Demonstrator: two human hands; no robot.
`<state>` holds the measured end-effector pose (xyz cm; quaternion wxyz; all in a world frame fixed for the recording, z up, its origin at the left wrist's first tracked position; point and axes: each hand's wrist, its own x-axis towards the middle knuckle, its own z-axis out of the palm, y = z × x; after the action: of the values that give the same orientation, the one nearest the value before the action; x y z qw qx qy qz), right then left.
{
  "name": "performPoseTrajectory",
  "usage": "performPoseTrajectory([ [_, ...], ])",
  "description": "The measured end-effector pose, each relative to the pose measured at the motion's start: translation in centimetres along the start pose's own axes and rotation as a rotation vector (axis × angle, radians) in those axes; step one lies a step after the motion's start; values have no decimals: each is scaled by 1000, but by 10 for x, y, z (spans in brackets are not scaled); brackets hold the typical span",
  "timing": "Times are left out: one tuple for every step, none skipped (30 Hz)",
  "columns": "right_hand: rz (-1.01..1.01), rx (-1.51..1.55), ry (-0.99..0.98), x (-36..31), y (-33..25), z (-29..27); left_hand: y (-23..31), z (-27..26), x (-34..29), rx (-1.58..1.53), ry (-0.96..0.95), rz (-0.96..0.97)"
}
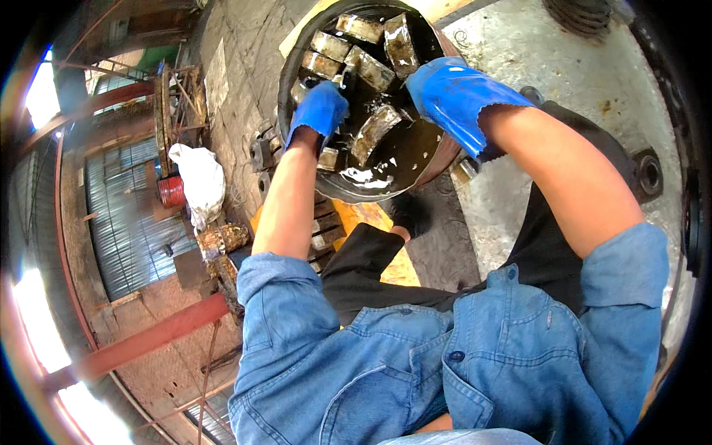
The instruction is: The person cleans oily metal components by picking them up from a pile on the floor and placing them into a barrel filled with liquid. Using gloved hands and a small red-handled brush, they scrub the surfaces of the parts before arranging them inside the barrel.
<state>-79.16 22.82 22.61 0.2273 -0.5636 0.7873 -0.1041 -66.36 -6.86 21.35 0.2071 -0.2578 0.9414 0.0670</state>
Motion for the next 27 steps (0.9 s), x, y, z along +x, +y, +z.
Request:
performPoseTrajectory([
  [-16, -11, -8, -2, -1, -1, -3, 6, -8, -103, -3, 25],
  [7, 1, -12, -4, 3, -2, 5, 10, -15, -205, -5, 66],
  [-4, 1, -12, -2, 2, -2, 2, 17, -27, -309, -4, 86],
  [-11, 7, -22, 1, -1, -1, -5, 26, -34, -340, -23, 14],
  [-13, 12, -30, 3, -3, 0, -2, 23, -44, -456, -72, -30],
  [2, 13, -49, 4, -1, 0, 9, 18, -50, -575, -129, -61],
  [15, 16, -62, 4, 1, 0, 16, 16, -52, -692, -187, -92],
  [9, 18, -72, 7, -2, -1, -4, 19, -49, -744, -224, -130],
  [11, 22, -85, 9, -2, 0, -10, 18, -46, -801, -228, -181],
  [15, 26, -96, 11, -1, 0, -15, 18, -42, -856, -233, -230],
  [19, 32, -108, 13, -1, 0, -15, 17, -42, -911, -236, -285],
  [27, 34, -122, 15, -1, 1, -14, 19, -43, -996, -200, -328],
  [29, 41, -132, 17, -1, 1, -11, 20, -39, -1048, -205, -349],
  [48, 38, -145, 17, -2, 1, -8, 23, -33, -1101, -211, -370],
  [67, 35, -157, 18, -3, 0, -7, 24, -28, -1154, -216, -391],
  [113, 14, -177, 21, -6, -1, -8, 25, -26, -1115, -212, -381],
  [119, 10, -159, 19, -7, 1, -9, 28, -24, -1076, -210, -370],
  [123, 3, -142, 18, -8, 1, -10, 31, -23, -1036, -207, -360],
  [85, 12, -87, 13, -4, 6, -12, 33, -22, -997, -204, -351],
  [44, 22, -29, 9, -1, 10, -15, 29, -27, -1038, -290, -300],
  [3, 33, 29, 5, 3, 15, -14, 30, -30, -1009, -291, -299],
  [-39, 43, 87, 2, 5, 19, -12, 35, -35, -980, -292, -297],
  [-79, 51, 148, 1, 5, 19, -8, 33, -38, -951, -290, -292],
  [-53, 32, 111, 3, 4, 17, -9, 32, -38, -947, -330, -244],
  [-26, 13, 74, 6, 2, 15, -10, 31, -35, -926, -364, -228],
  [-3, -7, 34, 9, -1, 12, -13, 33, -32, -907, -397, -216],
  [21, -28, -5, 11, -4, 10, -16, 35, -31, -889, -431, -202],
])
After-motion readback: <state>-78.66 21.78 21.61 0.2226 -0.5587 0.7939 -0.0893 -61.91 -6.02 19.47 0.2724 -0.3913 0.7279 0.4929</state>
